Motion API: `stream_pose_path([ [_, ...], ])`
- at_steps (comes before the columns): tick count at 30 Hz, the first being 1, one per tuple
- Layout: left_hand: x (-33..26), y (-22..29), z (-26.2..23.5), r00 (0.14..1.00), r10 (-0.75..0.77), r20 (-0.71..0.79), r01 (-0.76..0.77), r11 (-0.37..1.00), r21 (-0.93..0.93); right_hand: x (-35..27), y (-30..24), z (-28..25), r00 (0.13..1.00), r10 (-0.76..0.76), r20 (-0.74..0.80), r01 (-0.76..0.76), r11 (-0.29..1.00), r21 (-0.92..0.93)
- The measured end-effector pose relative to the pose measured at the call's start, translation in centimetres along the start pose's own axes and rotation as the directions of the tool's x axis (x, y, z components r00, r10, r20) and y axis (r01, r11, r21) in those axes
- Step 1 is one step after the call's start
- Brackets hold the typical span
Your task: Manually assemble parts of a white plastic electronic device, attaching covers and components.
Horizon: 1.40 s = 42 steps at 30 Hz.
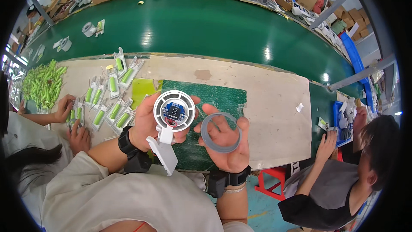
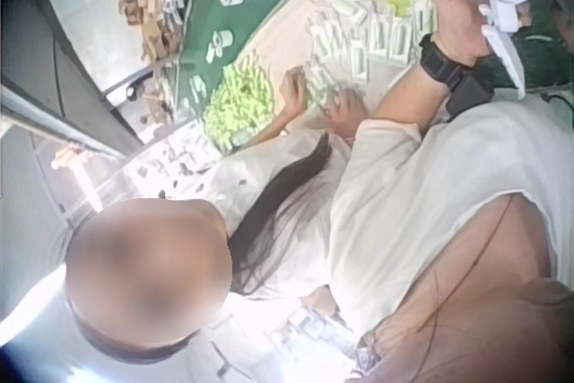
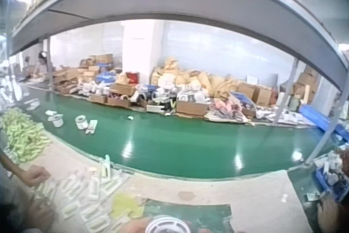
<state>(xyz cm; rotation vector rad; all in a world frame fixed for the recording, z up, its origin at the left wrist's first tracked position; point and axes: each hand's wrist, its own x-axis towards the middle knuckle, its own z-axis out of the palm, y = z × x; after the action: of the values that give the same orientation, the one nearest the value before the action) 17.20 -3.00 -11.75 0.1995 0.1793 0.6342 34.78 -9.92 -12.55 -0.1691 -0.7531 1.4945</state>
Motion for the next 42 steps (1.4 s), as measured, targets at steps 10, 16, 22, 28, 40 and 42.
stream_pose_path([
  [10, 0.4, -0.8, -1.7, 0.990, -0.035, 0.139, 0.049, 0.994, -0.096, 0.7, -0.4, 4.4, 0.962, -0.244, -0.121, 0.039, 0.564, -0.825],
  [16, 0.3, -0.7, -0.3, 0.997, -0.012, 0.076, 0.012, 1.000, 0.002, 1.1, 0.0, 6.2, 0.921, -0.353, 0.167, 0.066, -0.279, -0.958],
  [22, -0.1, -0.2, -0.6, 0.989, 0.007, 0.147, 0.007, 0.996, -0.094, 1.9, 1.6, 7.2, 0.898, -0.327, 0.295, 0.148, -0.406, -0.902],
  [28, 1.1, -1.9, -1.0, 0.985, -0.010, 0.175, 0.023, 0.997, -0.076, 0.5, 1.1, 6.9, 0.863, -0.394, 0.315, 0.086, -0.500, -0.862],
  [40, 0.0, -0.3, 0.4, 0.982, 0.087, 0.169, -0.133, 0.949, 0.287, 1.2, 1.0, 7.5, 0.902, -0.346, 0.259, 0.060, -0.493, -0.868],
  [42, -0.5, 0.5, 0.1, 0.977, 0.114, 0.182, -0.177, 0.908, 0.379, 1.7, 1.1, 8.0, 0.947, -0.251, 0.202, 0.076, -0.436, -0.897],
])
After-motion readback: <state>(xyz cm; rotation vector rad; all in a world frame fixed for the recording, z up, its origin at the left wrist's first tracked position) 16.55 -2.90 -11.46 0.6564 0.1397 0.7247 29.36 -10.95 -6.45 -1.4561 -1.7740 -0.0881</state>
